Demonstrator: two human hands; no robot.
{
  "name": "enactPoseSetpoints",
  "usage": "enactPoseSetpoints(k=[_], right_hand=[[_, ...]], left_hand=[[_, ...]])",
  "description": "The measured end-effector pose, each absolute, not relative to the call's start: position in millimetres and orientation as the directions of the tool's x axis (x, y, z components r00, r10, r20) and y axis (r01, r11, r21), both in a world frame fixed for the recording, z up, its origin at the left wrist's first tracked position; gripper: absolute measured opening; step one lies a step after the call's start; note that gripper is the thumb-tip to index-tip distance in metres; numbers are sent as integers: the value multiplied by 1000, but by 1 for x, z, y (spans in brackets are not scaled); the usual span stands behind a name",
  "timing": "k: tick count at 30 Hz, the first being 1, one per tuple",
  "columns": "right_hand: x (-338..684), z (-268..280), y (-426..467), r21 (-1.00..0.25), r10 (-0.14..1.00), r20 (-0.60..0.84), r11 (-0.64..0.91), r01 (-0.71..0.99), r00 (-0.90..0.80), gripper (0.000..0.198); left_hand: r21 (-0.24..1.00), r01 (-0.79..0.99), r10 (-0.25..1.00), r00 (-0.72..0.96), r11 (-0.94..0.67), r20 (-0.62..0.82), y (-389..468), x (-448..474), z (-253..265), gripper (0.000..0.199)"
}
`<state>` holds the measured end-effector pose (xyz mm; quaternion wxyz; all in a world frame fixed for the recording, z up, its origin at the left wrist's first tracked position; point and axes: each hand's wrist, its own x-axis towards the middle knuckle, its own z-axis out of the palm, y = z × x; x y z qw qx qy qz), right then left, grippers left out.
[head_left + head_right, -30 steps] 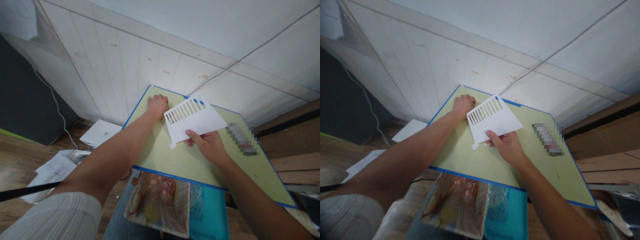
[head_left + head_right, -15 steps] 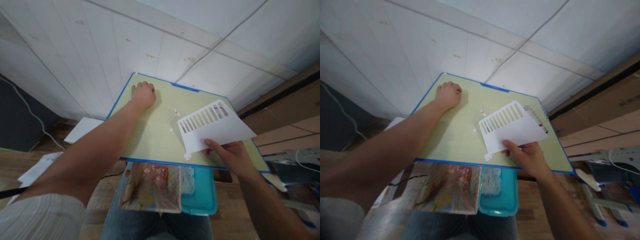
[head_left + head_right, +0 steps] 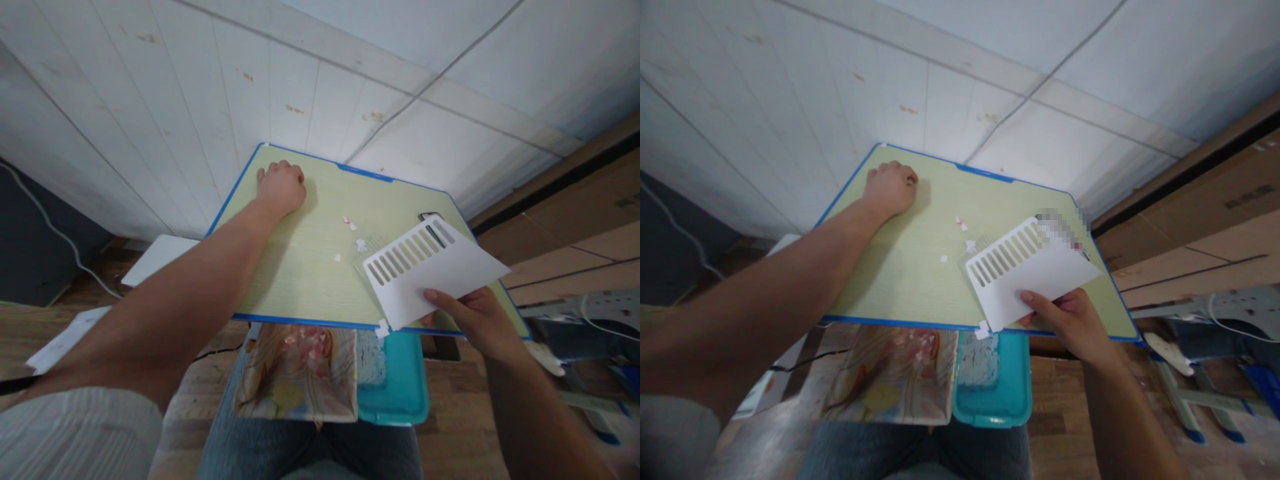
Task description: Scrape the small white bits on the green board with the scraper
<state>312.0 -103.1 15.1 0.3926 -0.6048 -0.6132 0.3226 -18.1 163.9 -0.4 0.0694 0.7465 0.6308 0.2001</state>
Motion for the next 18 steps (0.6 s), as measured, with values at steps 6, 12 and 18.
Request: enactPoseSetpoints(k=[6, 12, 18], right_hand=[[309, 12, -102, -877, 983, 145, 76, 475, 110, 64], [299, 9, -108, -920, 994, 69, 29, 392, 88, 57], [315, 0, -114, -907, 988, 55, -10, 422, 141, 56]], left_hand=[[377, 899, 959, 131, -222, 251, 174, -20, -12, 49], [356, 911, 961, 123, -209, 249, 177, -20, -14, 45], [366, 908, 962, 119, -205, 246, 173, -19, -10, 48]])
